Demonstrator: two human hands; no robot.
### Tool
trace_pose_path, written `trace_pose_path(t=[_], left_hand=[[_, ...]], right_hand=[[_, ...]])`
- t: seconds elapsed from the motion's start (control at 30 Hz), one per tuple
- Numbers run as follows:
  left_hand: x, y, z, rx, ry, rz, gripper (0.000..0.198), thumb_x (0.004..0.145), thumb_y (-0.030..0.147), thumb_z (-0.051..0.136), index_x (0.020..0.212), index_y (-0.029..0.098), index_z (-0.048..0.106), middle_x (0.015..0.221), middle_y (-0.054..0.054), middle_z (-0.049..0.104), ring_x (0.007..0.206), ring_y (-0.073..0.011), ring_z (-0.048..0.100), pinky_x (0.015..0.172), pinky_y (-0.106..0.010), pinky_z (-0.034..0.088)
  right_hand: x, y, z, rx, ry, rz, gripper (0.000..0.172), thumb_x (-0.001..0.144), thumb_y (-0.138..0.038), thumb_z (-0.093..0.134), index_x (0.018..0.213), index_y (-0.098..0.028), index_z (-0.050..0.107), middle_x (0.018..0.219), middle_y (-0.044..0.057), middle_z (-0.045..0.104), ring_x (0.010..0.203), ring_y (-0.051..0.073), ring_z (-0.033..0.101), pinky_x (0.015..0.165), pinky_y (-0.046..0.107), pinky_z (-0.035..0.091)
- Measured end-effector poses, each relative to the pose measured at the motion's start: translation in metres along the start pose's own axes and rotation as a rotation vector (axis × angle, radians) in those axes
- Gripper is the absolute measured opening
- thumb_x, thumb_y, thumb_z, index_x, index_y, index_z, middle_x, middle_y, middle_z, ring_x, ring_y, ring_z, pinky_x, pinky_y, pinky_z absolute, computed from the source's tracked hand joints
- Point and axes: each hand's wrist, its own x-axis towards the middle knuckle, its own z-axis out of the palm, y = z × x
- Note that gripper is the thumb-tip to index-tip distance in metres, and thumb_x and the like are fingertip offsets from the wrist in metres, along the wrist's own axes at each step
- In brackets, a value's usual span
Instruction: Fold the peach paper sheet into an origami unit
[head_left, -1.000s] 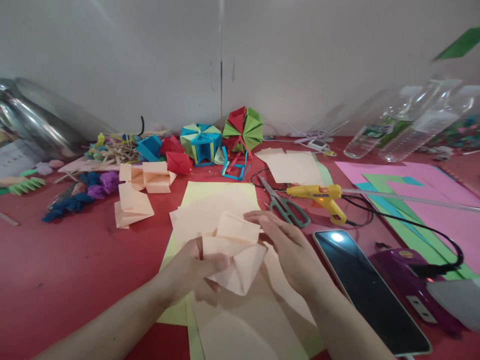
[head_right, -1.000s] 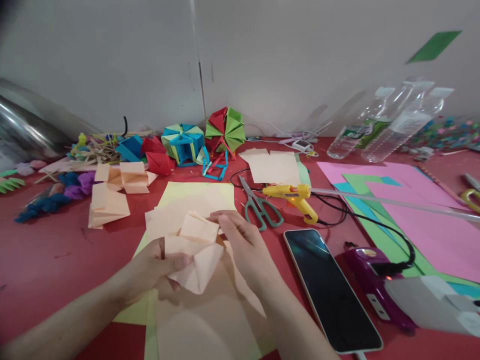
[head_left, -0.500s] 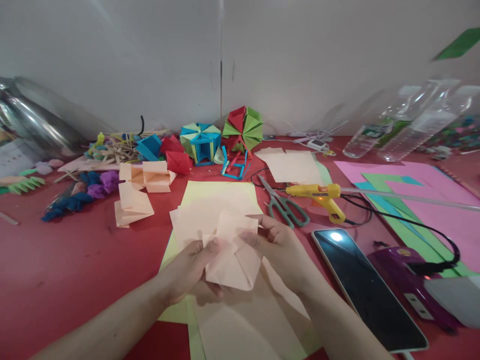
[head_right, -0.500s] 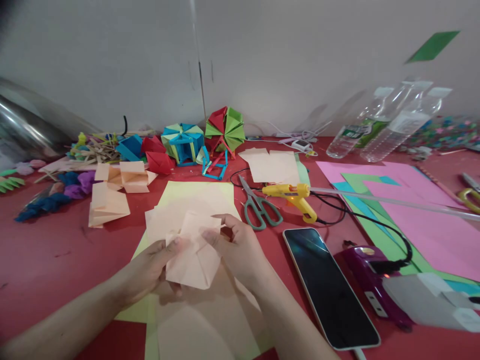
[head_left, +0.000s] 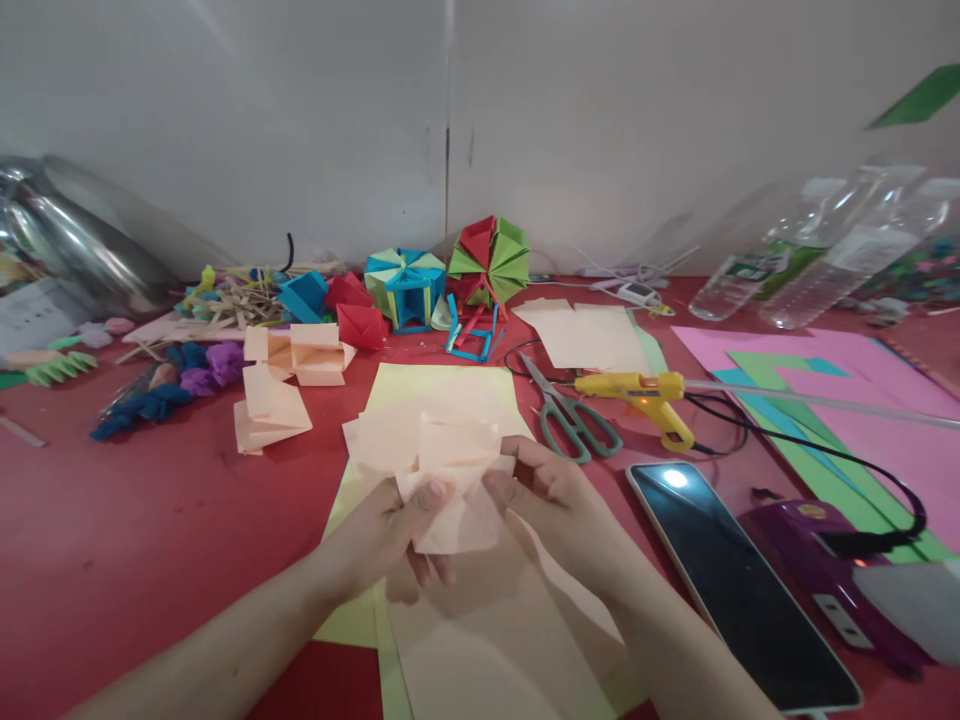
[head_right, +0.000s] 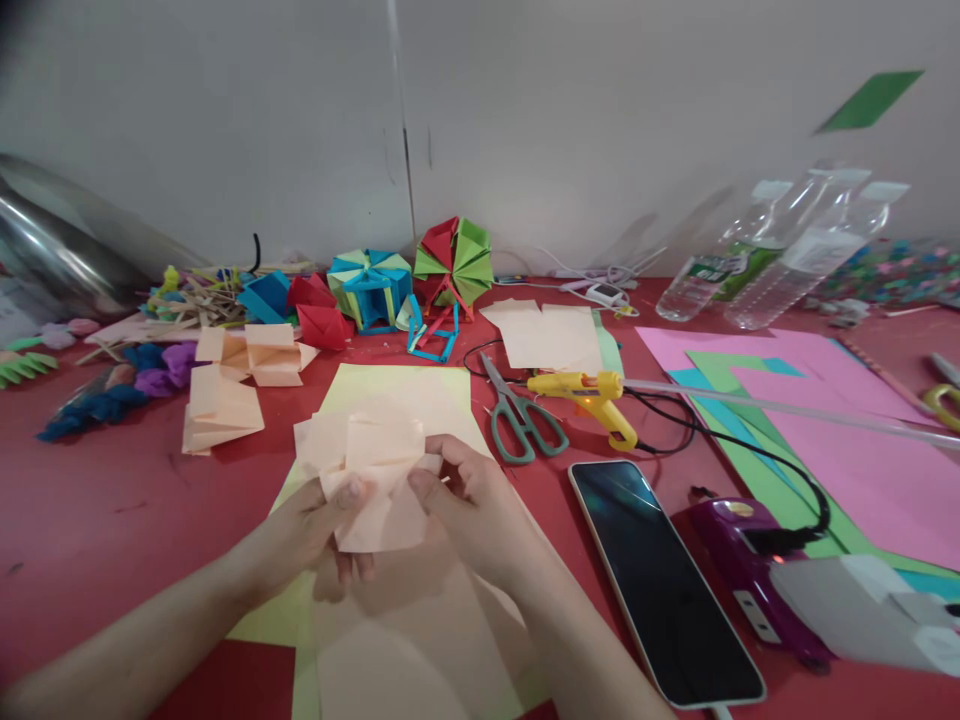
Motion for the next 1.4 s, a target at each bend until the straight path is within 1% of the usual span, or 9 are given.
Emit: trace_pose_path(t=[0.17, 0.33, 0.5, 0.7, 0.77, 0.97, 1.07, 1.17, 1.4], left_hand=[[0.001, -0.001, -0.002, 0.010, -0.010, -0.023, 0.046, 0.084, 0.053, 0.046, 0.092, 0.012, 0.065, 0.054, -0.003, 0.063, 0.048, -0.0133, 0.061, 0.041, -0.019, 0.046], [0.005, -0.006, -0.004, -0.150, 0.109, 0.073, 0.044, 0.083, 0.052, 0.050, 0.094, 0.011, 0.064, 0.056, -0.003, 0.063, 0.050, -0.0127, 0.060, 0.046, -0.021, 0.048], [0.007, -0.001, -0.003, -0.248, 0.138, 0.081, 0.037, 0.075, 0.042, 0.065, 0.100, 0.015, 0.061, 0.091, -0.009, 0.068, 0.075, -0.0184, 0.065, 0.065, -0.029, 0.052], [0.012, 0.002, -0.021, -0.131, 0.411, 0.436, 0.068, 0.065, 0.030, 0.075, 0.123, 0.029, 0.037, 0.123, -0.006, 0.049, 0.105, -0.0209, 0.055, 0.077, -0.029, 0.049], [0.012, 0.002, -0.029, 0.019, 0.463, 0.517, 0.069, 0.064, 0.027, 0.075, 0.121, 0.030, 0.036, 0.121, -0.005, 0.047, 0.104, -0.0197, 0.054, 0.079, -0.029, 0.048], [0.011, 0.002, -0.035, 0.453, 0.481, 0.458, 0.022, 0.075, 0.031, 0.065, 0.093, 0.021, 0.058, 0.095, -0.002, 0.058, 0.094, -0.0202, 0.056, 0.083, -0.032, 0.041], [0.009, 0.005, -0.033, 0.505, 0.458, 0.509, 0.014, 0.077, 0.030, 0.062, 0.086, 0.020, 0.059, 0.093, -0.002, 0.057, 0.093, -0.0196, 0.055, 0.082, -0.031, 0.041], [0.008, 0.007, -0.031, 0.548, 0.430, 0.526, 0.011, 0.078, 0.030, 0.061, 0.081, 0.020, 0.059, 0.091, -0.003, 0.059, 0.092, -0.0194, 0.055, 0.081, -0.030, 0.041], [0.006, 0.009, -0.028, 0.562, 0.388, 0.572, 0.009, 0.079, 0.028, 0.061, 0.074, 0.021, 0.057, 0.086, -0.003, 0.061, 0.098, -0.0208, 0.055, 0.085, -0.032, 0.041]], right_hand=[[-0.001, -0.001, 0.000, -0.009, 0.000, -0.009, 0.022, 0.086, -0.029, 0.051, 0.105, -0.020, 0.055, 0.078, 0.000, 0.058, 0.072, 0.013, 0.056, 0.064, 0.026, 0.044], [0.000, -0.003, 0.003, 0.030, 0.079, -0.038, 0.059, 0.076, -0.028, 0.064, 0.127, -0.022, 0.035, 0.097, 0.004, 0.059, 0.078, 0.013, 0.057, 0.067, 0.027, 0.046], [0.003, -0.002, 0.002, -0.047, 0.057, 0.029, 0.019, 0.077, -0.029, 0.062, 0.092, -0.017, 0.060, 0.070, -0.001, 0.059, 0.062, 0.010, 0.052, 0.058, 0.025, 0.042], [0.001, -0.003, 0.001, -0.128, 0.138, 0.054, 0.017, 0.073, -0.029, 0.064, 0.086, -0.018, 0.059, 0.069, -0.002, 0.056, 0.060, 0.011, 0.053, 0.057, 0.025, 0.040], [-0.001, -0.001, 0.000, -0.164, 0.094, 0.061, 0.018, 0.075, -0.029, 0.061, 0.089, -0.018, 0.059, 0.072, 0.000, 0.059, 0.063, 0.012, 0.054, 0.059, 0.026, 0.041], [-0.002, 0.011, -0.003, -0.432, 0.036, -0.003, 0.013, 0.077, -0.021, 0.057, 0.090, -0.021, 0.060, 0.073, -0.001, 0.060, 0.067, 0.013, 0.056, 0.062, 0.026, 0.042], [-0.004, 0.010, -0.003, -0.556, 0.047, -0.081, 0.029, 0.078, -0.021, 0.057, 0.107, -0.026, 0.058, 0.078, -0.001, 0.061, 0.067, 0.013, 0.056, 0.063, 0.027, 0.044], [-0.005, 0.002, 0.000, -0.565, 0.043, -0.214, 0.046, 0.082, -0.025, 0.057, 0.125, -0.031, 0.046, 0.104, 0.003, 0.059, 0.074, 0.013, 0.057, 0.066, 0.028, 0.047], [-0.004, -0.003, 0.000, -0.586, 0.011, -0.382, 0.018, 0.088, -0.022, 0.048, 0.104, -0.024, 0.056, 0.105, 0.005, 0.058, 0.077, 0.013, 0.056, 0.067, 0.026, 0.047]])
